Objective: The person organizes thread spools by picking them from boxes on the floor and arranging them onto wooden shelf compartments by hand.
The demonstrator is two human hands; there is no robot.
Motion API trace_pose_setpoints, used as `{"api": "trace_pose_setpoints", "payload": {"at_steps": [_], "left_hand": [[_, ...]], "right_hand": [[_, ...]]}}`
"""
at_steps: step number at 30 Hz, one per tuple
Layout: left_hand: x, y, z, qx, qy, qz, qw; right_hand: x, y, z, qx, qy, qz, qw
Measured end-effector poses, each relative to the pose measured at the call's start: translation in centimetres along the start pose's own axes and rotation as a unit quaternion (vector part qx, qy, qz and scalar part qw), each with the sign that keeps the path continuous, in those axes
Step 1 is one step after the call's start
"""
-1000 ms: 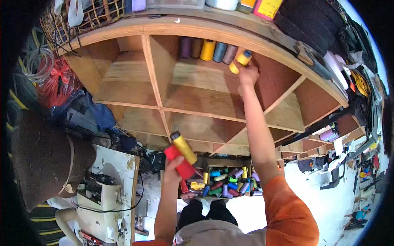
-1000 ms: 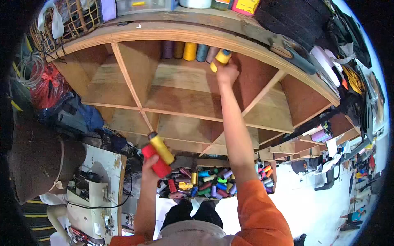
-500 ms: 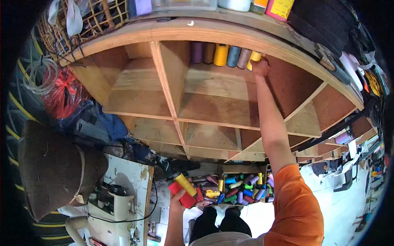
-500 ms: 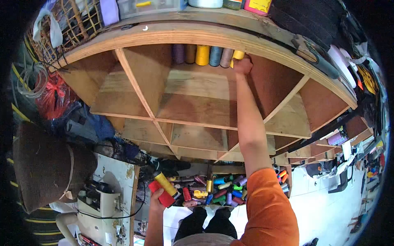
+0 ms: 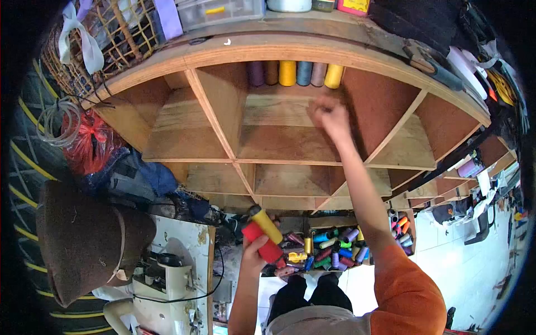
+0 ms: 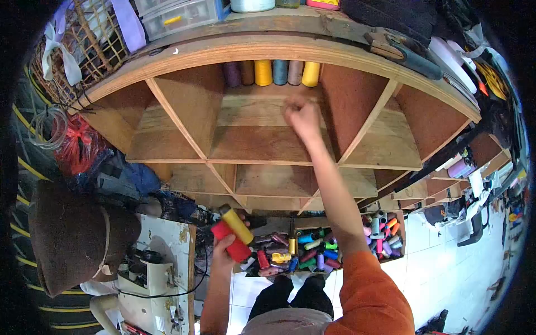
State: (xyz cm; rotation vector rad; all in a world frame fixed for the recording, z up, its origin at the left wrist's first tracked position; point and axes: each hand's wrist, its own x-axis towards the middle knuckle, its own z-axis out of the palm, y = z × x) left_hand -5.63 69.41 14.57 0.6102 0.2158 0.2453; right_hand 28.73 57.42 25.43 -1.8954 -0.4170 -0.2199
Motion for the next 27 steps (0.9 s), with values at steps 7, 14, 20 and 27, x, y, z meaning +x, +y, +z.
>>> {"api": "trace_pose_setpoints", "payload": {"at_steps": [7, 14, 20, 27], "left_hand": [[4.8, 3.7, 6.8, 0.137, -0.071, 0.011, 0.988], [6.2, 4.7, 6.5, 0.190, -0.078, 0.092, 0.974], [2.1, 4.3, 3.5, 0.151, 0.047, -0.002, 0.987], [-2.8, 1.8, -1.2, 0.132, 0.159, -0.010, 0.978]], "right_hand": [[-13.7, -6.9, -1.6, -0.031, -0.486, 0.003, 0.874], [-11.1, -6.0, -1.0, 0.107, -0.316, 0.052, 0.941], [2.2, -3.8, 7.6, -0.013, -0.101, -0.087, 0.991], [10.5, 0.1, 18.0, -0.181, 0.000, -0.072, 0.981]]}}
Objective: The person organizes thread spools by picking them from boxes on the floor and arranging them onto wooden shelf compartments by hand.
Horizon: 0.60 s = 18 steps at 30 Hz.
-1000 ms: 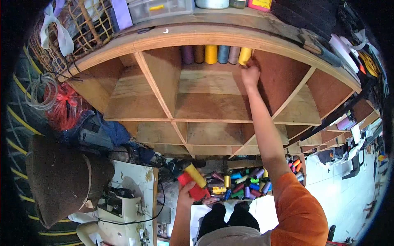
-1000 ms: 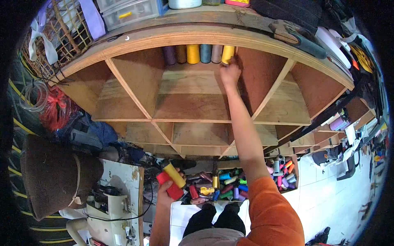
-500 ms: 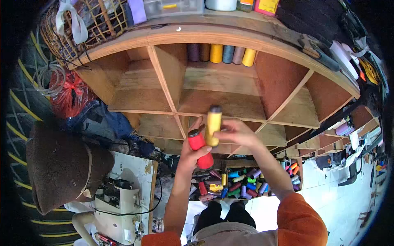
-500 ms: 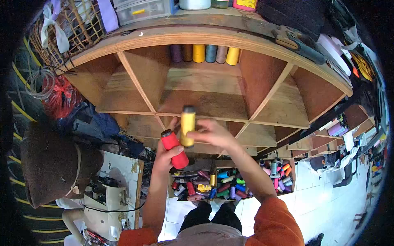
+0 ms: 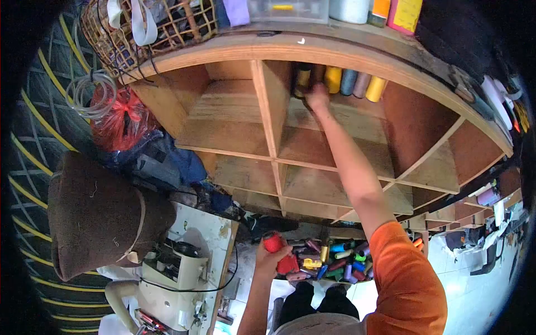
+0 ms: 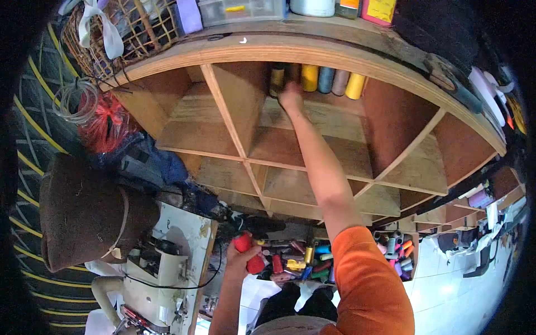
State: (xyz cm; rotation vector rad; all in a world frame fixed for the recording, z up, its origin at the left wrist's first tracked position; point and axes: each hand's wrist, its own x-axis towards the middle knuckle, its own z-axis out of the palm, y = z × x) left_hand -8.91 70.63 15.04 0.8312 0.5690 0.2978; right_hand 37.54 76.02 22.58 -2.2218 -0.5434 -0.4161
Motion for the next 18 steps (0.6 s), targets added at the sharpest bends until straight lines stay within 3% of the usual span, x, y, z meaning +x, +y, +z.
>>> {"api": "trace_pose_setpoints", "payload": {"at_steps": [1, 3, 8, 11, 14, 17, 18], "left_hand": [[-0.6, -0.1, -0.7, 0.018, 0.009, 0.001, 1.000], [-1.0, -0.9, -2.4, 0.016, 0.003, -0.006, 1.000], [-0.5, -1.5, -3.9, 0.033, 0.028, -0.012, 0.999], [0.3, -0.9, -2.8, 0.041, 0.016, 0.009, 0.999], [1.4, 0.3, -0.8, -0.034, -0.013, -0.022, 0.999], [2.5, 3.5, 3.0, -0.032, -0.084, 0.008, 0.996], [3.1, 4.7, 5.0, -0.043, -0.100, 0.018, 0.994]], "right_hand": [[0.2, 0.1, -0.2, 0.061, -0.025, -0.048, 0.997], [0.1, -0.3, 1.3, 0.031, 0.019, -0.030, 0.999], [-1.3, -2.6, -1.3, 0.035, 0.013, -0.073, 0.997], [0.0, 1.8, 2.6, -0.011, 0.085, -0.112, 0.990], [-3.3, -3.0, -4.5, 0.045, -0.072, 0.042, 0.996], [-4.3, -0.8, -5.8, 0.165, -0.103, 0.011, 0.981], [-5.1, -0.2, -7.2, 0.287, -0.175, 0.029, 0.941]]}}
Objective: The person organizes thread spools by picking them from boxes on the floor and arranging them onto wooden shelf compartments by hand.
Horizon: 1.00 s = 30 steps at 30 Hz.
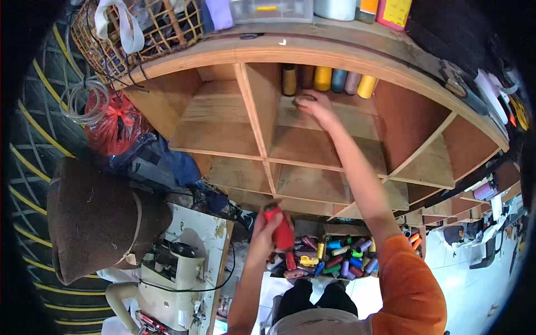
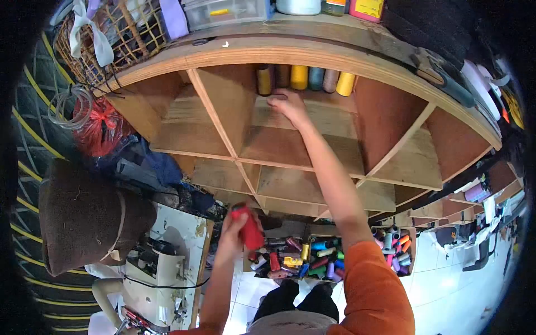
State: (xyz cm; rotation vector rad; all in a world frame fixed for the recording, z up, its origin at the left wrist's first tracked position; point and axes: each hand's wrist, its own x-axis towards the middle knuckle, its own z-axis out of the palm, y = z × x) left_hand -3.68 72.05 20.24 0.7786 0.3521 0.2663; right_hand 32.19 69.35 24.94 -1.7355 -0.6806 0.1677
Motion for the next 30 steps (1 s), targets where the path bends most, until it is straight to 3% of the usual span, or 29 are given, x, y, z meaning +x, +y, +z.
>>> {"api": "trace_pose_setpoints", "payload": {"at_steps": [2, 4, 6, 8, 9, 12, 13, 14, 16, 17, 18, 19, 22, 24, 25, 28, 30], "left_hand": [[2.3, 1.1, 1.3, 0.041, -0.024, 0.016, 0.999], [4.5, 2.7, 3.8, 0.100, -0.046, 0.063, 0.992], [7.0, 3.6, 6.0, 0.188, -0.045, 0.149, 0.970], [9.9, 3.4, 8.0, 0.299, -0.023, 0.267, 0.916], [10.7, 3.5, 9.1, 0.310, -0.030, 0.258, 0.915], [12.6, 3.3, 12.0, 0.310, -0.051, 0.269, 0.910], [13.3, 3.0, 12.6, 0.289, -0.054, 0.302, 0.907], [13.8, 2.9, 12.9, 0.269, -0.055, 0.335, 0.901], [14.6, 3.3, 12.5, 0.292, 0.026, 0.346, 0.891], [16.2, 2.7, 11.3, 0.343, 0.053, 0.391, 0.852], [17.4, 2.0, 9.9, 0.393, 0.082, 0.430, 0.809], [18.0, 1.2, 8.5, 0.485, 0.106, 0.450, 0.742], [17.5, -0.6, 7.7, 0.670, 0.116, 0.467, 0.565], [17.7, -0.9, 7.4, 0.660, 0.130, 0.473, 0.568], [17.7, -0.8, 7.3, 0.654, 0.132, 0.474, 0.575], [18.1, -1.1, 7.1, 0.648, 0.137, 0.481, 0.574], [18.2, -1.0, 6.9, 0.649, 0.138, 0.481, 0.573]], "right_hand": [[-4.0, -1.4, -1.5, 0.255, -0.147, 0.038, 0.955], [-8.7, -5.8, -3.9, 0.188, -0.288, 0.128, 0.930], [-12.7, -7.0, -5.1, 0.065, -0.360, 0.079, 0.928], [-15.9, -9.0, -5.4, 0.016, -0.357, 0.018, 0.934], [-17.4, -9.7, -5.2, -0.029, -0.257, 0.077, 0.963], [-16.2, -8.9, -6.2, -0.110, -0.222, 0.030, 0.968], [-16.0, -8.8, -6.3, 0.041, -0.206, 0.031, 0.977], [-15.3, -9.1, -6.9, 0.022, -0.204, 0.065, 0.977], [-12.9, -7.7, -7.0, 0.040, -0.142, 0.032, 0.989], [-11.0, -6.6, -6.8, -0.023, -0.079, 0.032, 0.996], [-8.9, -5.4, -6.4, 0.008, -0.045, 0.010, 0.999], [-6.5, -4.2, -6.0, 0.038, -0.011, -0.011, 0.999], [0.3, -0.4, -4.1, -0.050, 0.114, -0.097, 0.987], [3.0, 0.0, -2.9, -0.125, 0.146, -0.121, 0.974], [6.5, 3.9, -2.3, -0.190, 0.163, -0.133, 0.959], [7.2, 3.0, -1.0, -0.321, 0.168, -0.082, 0.928], [7.9, 3.5, -0.2, -0.290, 0.147, -0.050, 0.944]]}}
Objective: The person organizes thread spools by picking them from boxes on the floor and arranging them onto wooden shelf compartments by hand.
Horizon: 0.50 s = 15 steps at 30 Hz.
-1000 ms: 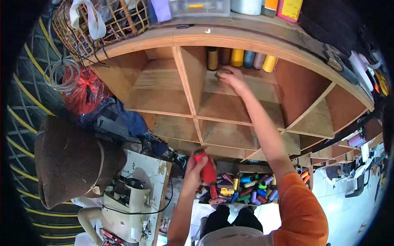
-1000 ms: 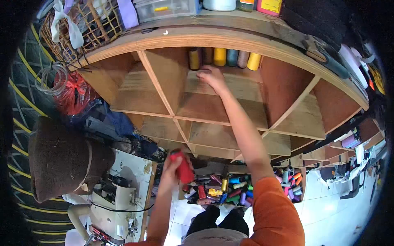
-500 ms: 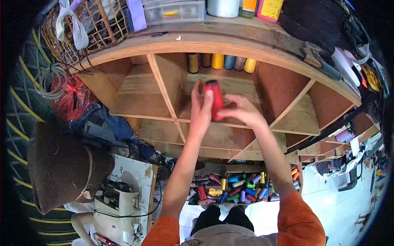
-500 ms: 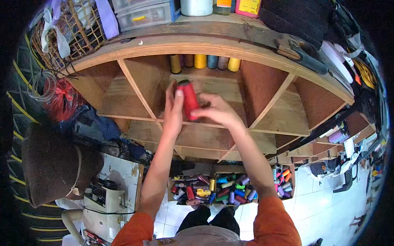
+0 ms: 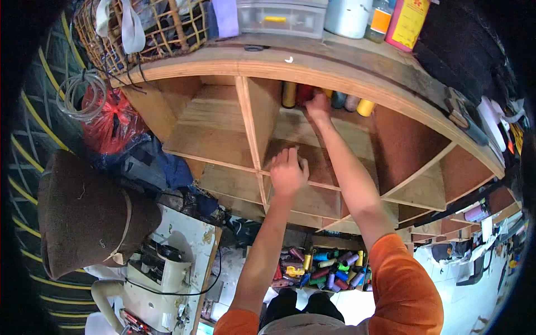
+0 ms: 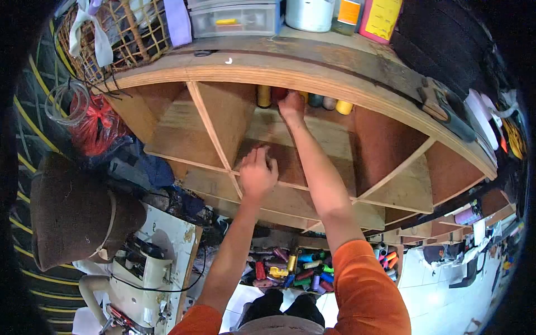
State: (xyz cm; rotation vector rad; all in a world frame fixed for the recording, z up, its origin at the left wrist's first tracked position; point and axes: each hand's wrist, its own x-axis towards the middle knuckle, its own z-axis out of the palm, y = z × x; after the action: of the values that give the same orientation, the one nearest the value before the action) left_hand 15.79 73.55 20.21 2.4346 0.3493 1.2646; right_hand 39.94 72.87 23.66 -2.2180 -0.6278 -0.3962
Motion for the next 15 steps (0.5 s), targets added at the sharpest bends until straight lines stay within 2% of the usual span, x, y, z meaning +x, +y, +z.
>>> {"api": "trace_pose_setpoints", "payload": {"at_steps": [5, 9, 12, 15], "left_hand": [[0.0, 0.3, -0.1, -0.002, 0.003, -0.009, 1.000], [0.3, 0.2, 0.0, -0.014, 0.014, 0.002, 1.000], [0.3, 0.5, -0.4, -0.009, -0.001, -0.008, 1.000], [0.0, 0.8, -0.5, -0.006, 0.002, -0.019, 1.000]], "right_hand": [[-1.2, -1.0, -0.9, -0.006, 0.020, -0.024, 1.000], [-1.5, -0.3, 0.1, -0.025, 0.030, 0.007, 0.999], [-1.7, 0.1, 0.4, 0.007, 0.042, -0.018, 0.999], [-1.8, 0.5, -0.3, 0.013, -0.013, -0.002, 1.000]]}}
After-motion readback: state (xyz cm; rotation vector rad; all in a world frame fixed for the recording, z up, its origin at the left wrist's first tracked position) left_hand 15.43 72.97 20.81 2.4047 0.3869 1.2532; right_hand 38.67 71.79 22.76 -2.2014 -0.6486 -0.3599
